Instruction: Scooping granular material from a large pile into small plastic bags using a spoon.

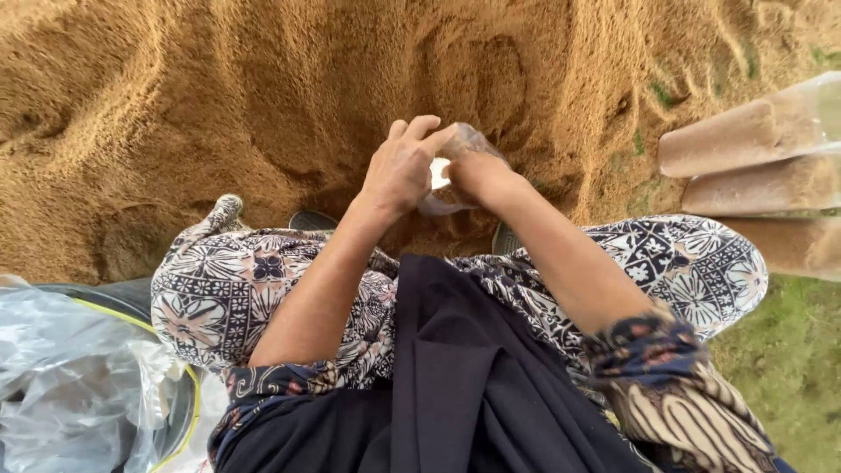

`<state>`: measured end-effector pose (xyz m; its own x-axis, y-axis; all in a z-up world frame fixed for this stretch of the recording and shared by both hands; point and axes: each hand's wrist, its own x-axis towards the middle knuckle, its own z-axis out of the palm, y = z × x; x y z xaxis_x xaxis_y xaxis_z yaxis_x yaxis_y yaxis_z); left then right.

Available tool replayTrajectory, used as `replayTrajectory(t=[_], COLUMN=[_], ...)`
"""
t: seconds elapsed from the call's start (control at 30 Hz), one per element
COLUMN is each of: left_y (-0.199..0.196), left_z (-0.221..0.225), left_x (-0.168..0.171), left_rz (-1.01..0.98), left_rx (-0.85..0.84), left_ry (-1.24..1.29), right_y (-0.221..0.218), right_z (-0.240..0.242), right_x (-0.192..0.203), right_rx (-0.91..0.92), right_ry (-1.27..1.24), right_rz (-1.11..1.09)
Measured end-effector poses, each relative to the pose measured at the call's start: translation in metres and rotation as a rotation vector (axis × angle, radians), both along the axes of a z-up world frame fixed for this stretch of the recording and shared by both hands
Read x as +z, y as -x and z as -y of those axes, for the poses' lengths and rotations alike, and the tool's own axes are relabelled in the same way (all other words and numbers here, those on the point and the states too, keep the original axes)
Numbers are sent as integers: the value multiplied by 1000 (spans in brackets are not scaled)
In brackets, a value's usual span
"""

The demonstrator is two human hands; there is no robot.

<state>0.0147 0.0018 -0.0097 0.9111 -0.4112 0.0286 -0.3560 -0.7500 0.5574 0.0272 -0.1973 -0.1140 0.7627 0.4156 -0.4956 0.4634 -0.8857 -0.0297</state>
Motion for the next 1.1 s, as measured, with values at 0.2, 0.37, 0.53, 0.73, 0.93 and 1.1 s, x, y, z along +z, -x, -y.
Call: replayTrajectory(t=[0.2,0.37,0.53,0.73,0.93,1.1], left_y=[-13,-13,-10,-10,-9,-5], left_z=[10,10,4,3,7,10], left_x=[-18,-23,-18,-26,-29,-26], left_rz=[-62,-181,-170,-170,-199,-255], left_rx=[-65,-51,-92,-121,-142,-130], left_ry=[109,389,417,441,442,421], right_y=[31,38,30,23,12,6], right_z=[-18,-15,-23,-33,-27,-23], right_x=[216,259,235,202,114,75], right_rx=[-62,-228,-213,-100,-2,49], right_ry=[-36,-32,-74,-114,-130,-113], right_rz=[-120,-98,-101,-72,48,109])
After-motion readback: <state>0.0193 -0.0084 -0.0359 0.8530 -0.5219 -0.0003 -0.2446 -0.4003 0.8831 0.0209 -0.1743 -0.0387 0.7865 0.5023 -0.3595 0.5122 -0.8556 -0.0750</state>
